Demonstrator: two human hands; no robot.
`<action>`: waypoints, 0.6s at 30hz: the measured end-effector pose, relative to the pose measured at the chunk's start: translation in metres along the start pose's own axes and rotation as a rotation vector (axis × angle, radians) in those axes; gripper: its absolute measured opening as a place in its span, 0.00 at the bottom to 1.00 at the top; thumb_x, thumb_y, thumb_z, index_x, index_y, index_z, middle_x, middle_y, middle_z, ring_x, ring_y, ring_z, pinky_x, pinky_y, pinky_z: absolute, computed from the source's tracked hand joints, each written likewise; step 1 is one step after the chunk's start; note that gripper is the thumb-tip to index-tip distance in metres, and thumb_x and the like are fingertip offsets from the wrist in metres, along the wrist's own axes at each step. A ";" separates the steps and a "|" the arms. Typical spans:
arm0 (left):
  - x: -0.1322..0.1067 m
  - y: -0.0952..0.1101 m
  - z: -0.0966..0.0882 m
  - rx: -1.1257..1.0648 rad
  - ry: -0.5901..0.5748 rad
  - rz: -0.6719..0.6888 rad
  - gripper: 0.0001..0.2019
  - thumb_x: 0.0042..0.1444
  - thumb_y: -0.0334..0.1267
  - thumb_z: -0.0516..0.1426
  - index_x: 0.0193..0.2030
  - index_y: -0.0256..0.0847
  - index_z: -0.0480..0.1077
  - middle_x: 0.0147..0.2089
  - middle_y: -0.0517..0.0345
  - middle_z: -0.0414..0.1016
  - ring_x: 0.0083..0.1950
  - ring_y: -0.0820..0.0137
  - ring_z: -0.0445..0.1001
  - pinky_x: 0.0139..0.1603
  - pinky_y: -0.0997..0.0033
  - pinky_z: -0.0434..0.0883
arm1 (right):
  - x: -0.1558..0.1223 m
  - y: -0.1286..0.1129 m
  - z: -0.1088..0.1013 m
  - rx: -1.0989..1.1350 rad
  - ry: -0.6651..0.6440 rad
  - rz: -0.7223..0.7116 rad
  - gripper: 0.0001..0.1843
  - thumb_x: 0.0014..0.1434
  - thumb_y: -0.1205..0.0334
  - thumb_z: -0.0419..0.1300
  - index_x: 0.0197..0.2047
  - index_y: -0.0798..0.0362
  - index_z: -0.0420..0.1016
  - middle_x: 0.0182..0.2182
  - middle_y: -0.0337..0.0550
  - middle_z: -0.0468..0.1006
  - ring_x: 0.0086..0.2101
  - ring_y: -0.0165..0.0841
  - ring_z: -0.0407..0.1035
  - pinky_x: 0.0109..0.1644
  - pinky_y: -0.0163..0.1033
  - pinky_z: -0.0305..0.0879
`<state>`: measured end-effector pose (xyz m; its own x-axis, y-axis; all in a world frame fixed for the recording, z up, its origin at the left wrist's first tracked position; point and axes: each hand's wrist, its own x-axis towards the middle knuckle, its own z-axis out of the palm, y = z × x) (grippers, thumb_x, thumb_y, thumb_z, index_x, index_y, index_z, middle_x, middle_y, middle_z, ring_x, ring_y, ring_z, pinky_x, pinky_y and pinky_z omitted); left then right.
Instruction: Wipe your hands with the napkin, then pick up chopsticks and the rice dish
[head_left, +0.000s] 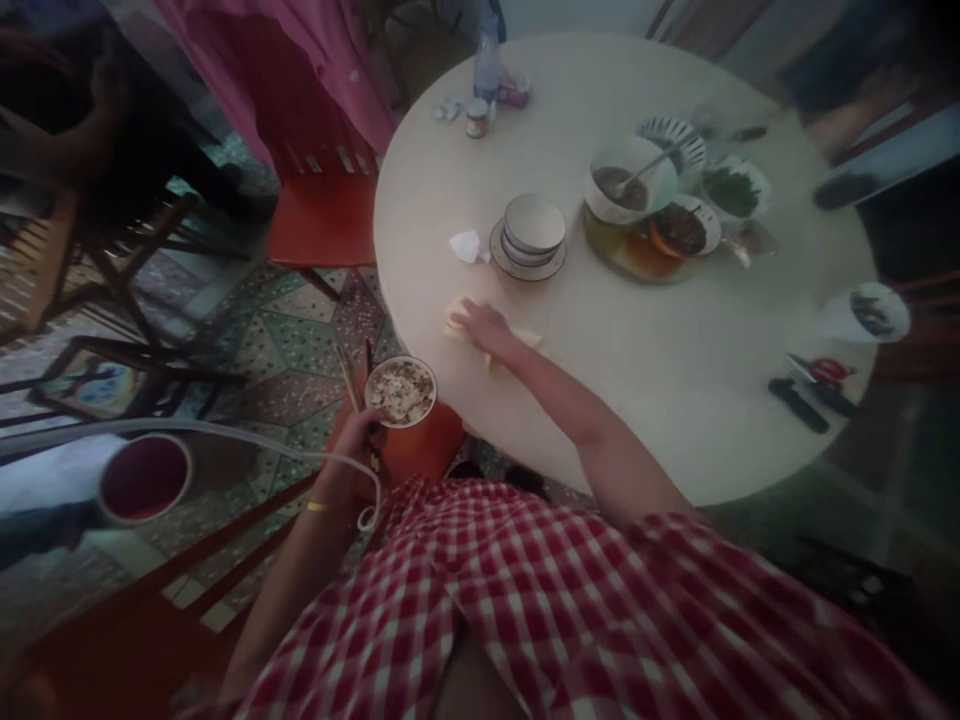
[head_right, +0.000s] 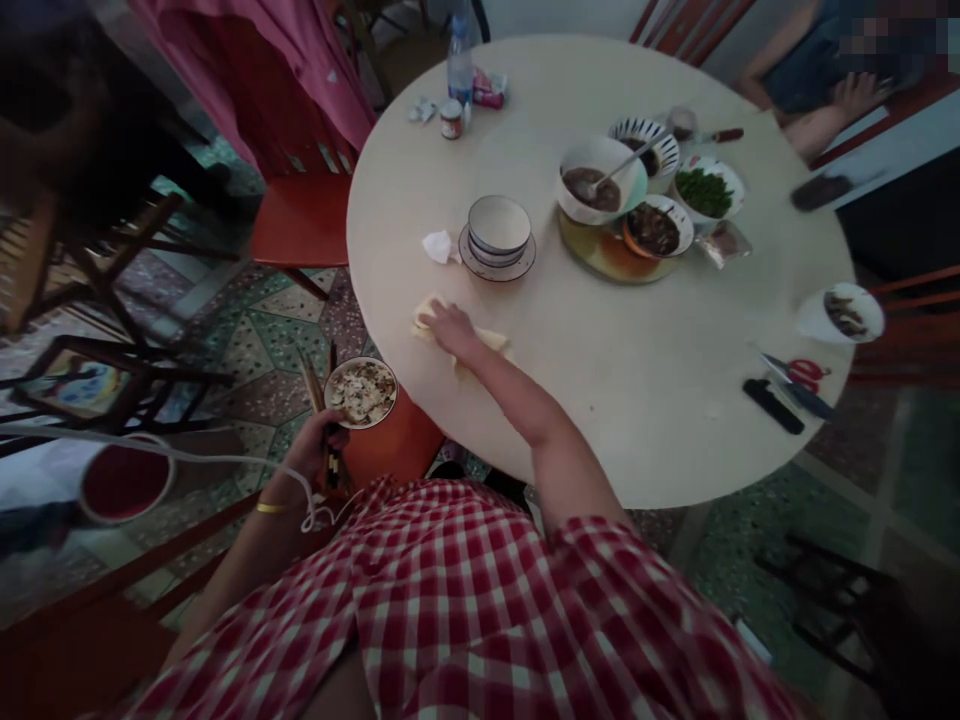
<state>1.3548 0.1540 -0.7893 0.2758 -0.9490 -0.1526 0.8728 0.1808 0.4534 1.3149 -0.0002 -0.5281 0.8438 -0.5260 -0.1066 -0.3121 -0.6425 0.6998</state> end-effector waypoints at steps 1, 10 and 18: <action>-0.003 0.001 0.001 0.000 0.024 0.024 0.14 0.36 0.38 0.58 0.18 0.43 0.52 0.09 0.70 0.50 0.11 0.81 0.49 0.12 0.80 0.50 | 0.019 -0.012 0.004 0.020 -0.030 -0.028 0.25 0.67 0.67 0.44 0.64 0.40 0.65 0.67 0.42 0.56 0.55 0.42 0.62 0.56 0.46 0.62; -0.002 -0.008 0.008 0.019 0.035 0.053 0.11 0.35 0.35 0.57 0.18 0.42 0.55 0.09 0.70 0.50 0.10 0.81 0.48 0.11 0.80 0.50 | -0.108 0.009 0.071 -0.007 -0.182 0.031 0.26 0.68 0.66 0.42 0.64 0.40 0.65 0.69 0.39 0.53 0.53 0.41 0.64 0.51 0.44 0.65; 0.010 -0.013 0.036 0.134 -0.059 0.011 0.09 0.35 0.35 0.58 0.18 0.41 0.59 0.09 0.68 0.53 0.10 0.80 0.50 0.10 0.79 0.49 | -0.227 0.078 0.054 -0.037 -0.275 0.345 0.27 0.63 0.70 0.47 0.60 0.39 0.71 0.65 0.41 0.62 0.51 0.45 0.64 0.50 0.48 0.66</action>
<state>1.3320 0.1328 -0.7654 0.2570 -0.9616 -0.0967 0.8073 0.1586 0.5685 1.0759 0.0388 -0.4871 0.5437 -0.8382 -0.0424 -0.5352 -0.3852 0.7518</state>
